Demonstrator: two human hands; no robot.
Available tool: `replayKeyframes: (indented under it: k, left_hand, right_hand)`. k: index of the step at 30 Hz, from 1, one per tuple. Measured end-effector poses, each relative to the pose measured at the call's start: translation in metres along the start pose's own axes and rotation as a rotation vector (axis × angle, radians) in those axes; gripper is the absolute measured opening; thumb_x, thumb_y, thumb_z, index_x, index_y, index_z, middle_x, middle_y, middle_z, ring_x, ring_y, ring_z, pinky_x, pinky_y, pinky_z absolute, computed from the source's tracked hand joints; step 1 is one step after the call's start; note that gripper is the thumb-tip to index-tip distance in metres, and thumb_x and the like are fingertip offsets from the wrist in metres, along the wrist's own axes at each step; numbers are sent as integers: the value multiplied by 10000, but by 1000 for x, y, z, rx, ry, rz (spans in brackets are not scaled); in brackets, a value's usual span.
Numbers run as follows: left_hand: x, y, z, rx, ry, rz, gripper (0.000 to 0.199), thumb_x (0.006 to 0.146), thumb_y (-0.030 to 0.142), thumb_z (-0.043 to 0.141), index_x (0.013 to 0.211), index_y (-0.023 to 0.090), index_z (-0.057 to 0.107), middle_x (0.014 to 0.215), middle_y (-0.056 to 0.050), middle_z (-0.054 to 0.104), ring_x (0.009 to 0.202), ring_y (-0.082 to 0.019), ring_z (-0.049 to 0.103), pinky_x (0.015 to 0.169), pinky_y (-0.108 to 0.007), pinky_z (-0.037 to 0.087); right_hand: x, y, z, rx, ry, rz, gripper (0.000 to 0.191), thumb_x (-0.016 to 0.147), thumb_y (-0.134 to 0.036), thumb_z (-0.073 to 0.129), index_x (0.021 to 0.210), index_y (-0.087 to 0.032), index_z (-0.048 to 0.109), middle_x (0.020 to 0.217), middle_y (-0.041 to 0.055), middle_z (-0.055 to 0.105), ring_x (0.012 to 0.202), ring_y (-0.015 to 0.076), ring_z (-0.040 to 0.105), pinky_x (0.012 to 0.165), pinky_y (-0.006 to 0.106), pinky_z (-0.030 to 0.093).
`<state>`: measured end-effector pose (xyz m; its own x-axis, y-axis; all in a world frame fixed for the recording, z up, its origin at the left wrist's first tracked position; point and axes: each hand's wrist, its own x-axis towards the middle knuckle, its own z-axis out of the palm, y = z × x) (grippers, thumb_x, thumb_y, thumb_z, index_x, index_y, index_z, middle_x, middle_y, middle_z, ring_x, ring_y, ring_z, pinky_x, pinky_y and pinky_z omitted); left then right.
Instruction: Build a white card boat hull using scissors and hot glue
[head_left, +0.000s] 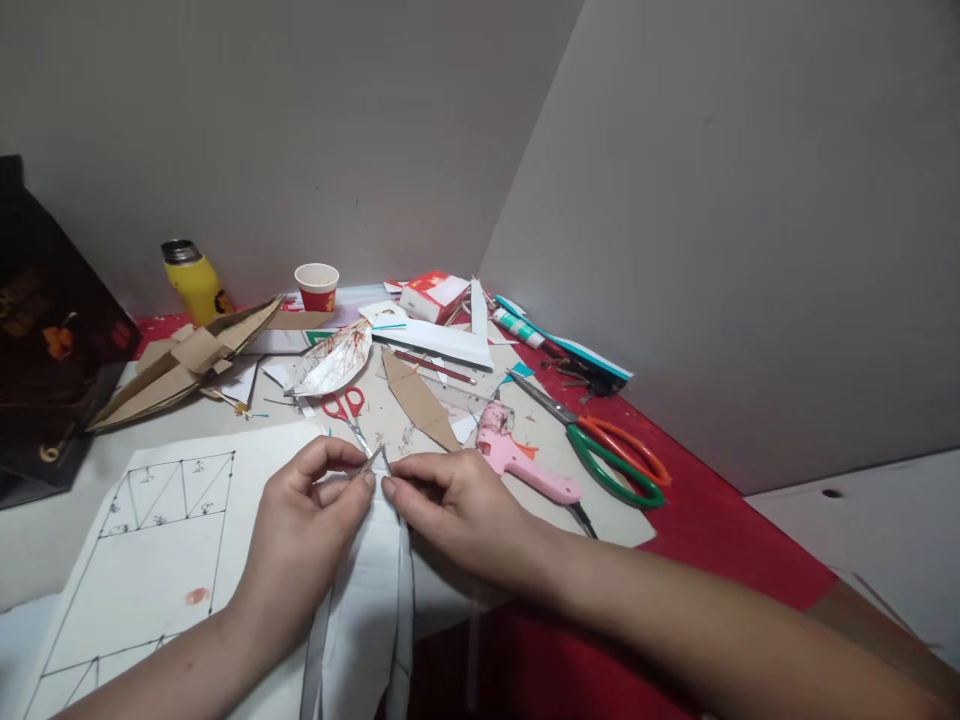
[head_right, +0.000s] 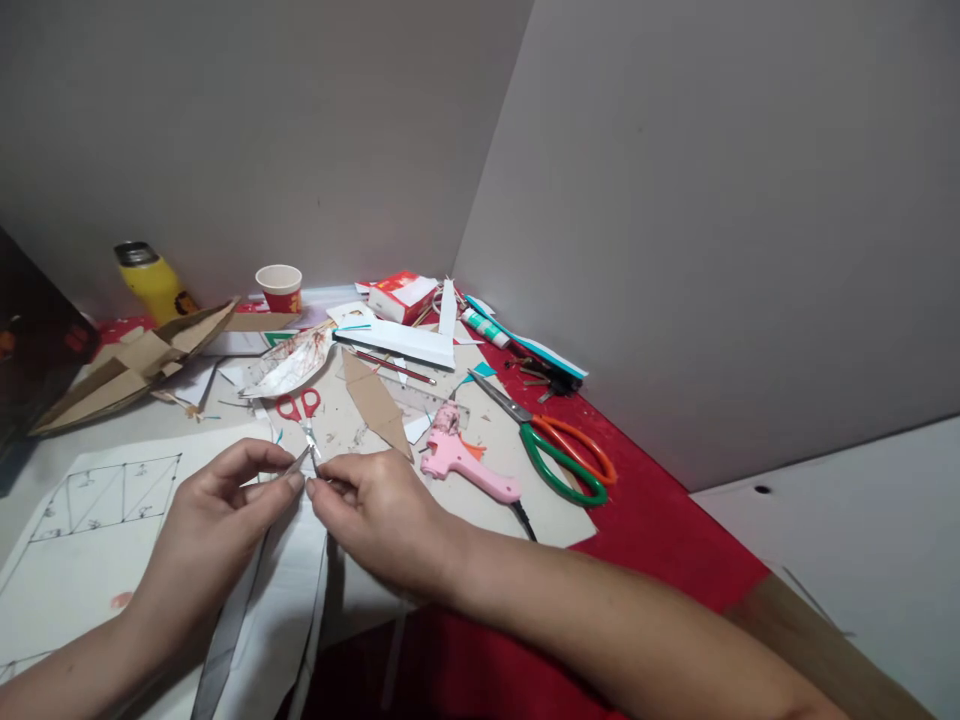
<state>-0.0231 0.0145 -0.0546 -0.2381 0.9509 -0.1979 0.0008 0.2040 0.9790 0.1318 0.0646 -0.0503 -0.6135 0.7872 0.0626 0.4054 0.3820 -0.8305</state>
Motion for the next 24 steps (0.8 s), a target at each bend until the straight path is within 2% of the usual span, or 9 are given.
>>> replayKeyframes:
  k: [6, 12, 15, 19, 24]
  left_hand:
    - [10, -11, 3, 112, 93, 7, 179, 710, 304, 721, 783, 192, 603, 668, 55, 610, 510, -55, 437, 472, -143, 350]
    - [12, -16, 5, 152, 111, 13, 151, 718, 286, 713, 734, 189, 598, 664, 55, 601, 564, -68, 472, 521, -148, 381]
    - [12, -14, 5, 165, 134, 20, 146, 708, 286, 725, 775, 202, 627, 693, 58, 610, 556, -67, 478, 504, -151, 379]
    - [12, -12, 6, 160, 150, 23, 189, 701, 286, 738, 866, 217, 680, 766, 47, 650, 624, -83, 554, 556, -161, 427]
    - [12, -11, 6, 181, 196, 5, 211, 707, 365, 749, 863, 226, 719, 777, 30, 710, 657, -110, 595, 602, -188, 458]
  right_hand:
    - [9, 14, 4, 24, -39, 76, 320, 868, -263, 485, 570, -181, 400, 526, -61, 326, 519, 84, 318, 472, 228, 234]
    - [12, 19, 7, 61, -50, 84, 346, 856, -253, 500, 547, -184, 362, 520, -63, 304, 515, 83, 305, 466, 231, 223]
    - [11, 22, 10, 122, -24, 97, 311, 845, -248, 498, 561, -184, 390, 533, -66, 297, 515, 80, 293, 458, 227, 219]
    - [11, 24, 12, 169, -13, 110, 285, 836, -250, 502, 572, -183, 416, 539, -65, 317, 517, 80, 311, 466, 226, 231]
    - [10, 24, 11, 233, -18, 96, 294, 848, -255, 493, 574, -184, 410, 541, -66, 325, 509, 78, 317, 465, 227, 238]
